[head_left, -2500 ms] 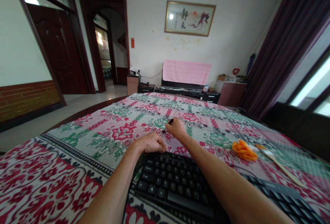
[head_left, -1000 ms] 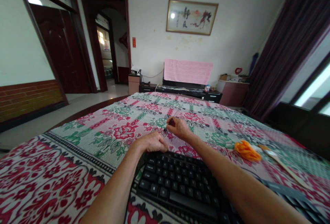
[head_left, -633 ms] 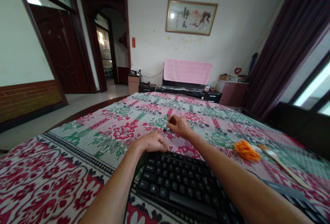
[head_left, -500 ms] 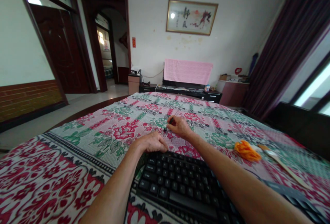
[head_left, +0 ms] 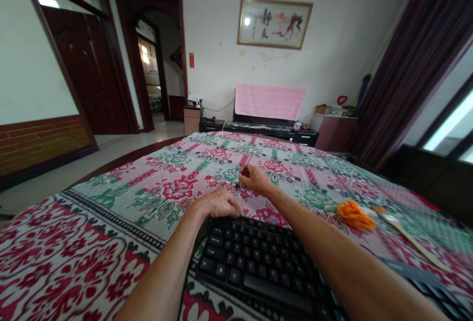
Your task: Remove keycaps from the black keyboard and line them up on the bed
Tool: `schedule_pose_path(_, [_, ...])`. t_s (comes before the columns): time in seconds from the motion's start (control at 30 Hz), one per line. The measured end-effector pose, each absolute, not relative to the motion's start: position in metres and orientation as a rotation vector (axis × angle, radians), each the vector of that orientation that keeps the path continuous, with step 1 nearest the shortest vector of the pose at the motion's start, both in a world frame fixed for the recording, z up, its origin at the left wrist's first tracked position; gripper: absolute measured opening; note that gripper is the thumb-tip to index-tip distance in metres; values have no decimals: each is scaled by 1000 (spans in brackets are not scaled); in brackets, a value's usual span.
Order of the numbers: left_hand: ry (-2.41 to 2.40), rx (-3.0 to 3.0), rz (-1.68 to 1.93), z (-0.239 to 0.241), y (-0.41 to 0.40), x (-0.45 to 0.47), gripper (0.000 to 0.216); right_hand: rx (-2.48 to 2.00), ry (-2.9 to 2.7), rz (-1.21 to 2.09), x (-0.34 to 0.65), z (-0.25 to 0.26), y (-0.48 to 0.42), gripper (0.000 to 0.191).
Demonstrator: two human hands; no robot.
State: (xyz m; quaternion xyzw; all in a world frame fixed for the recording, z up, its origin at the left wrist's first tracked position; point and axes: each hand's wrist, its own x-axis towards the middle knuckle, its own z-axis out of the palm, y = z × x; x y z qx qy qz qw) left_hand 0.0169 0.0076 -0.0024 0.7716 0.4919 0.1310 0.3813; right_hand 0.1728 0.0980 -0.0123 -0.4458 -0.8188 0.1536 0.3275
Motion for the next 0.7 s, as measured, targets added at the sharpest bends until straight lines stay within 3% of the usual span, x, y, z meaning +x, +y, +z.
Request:
schedule_pose_path(0.43, [1241, 1958, 352, 0, 5, 17, 30, -1008, -2247, 181, 177, -8, 97, 13])
schedule_pose_path(0.7, [1292, 1923, 330, -1, 6, 18, 27, -1056, -2223, 297, 186, 2, 83, 18])
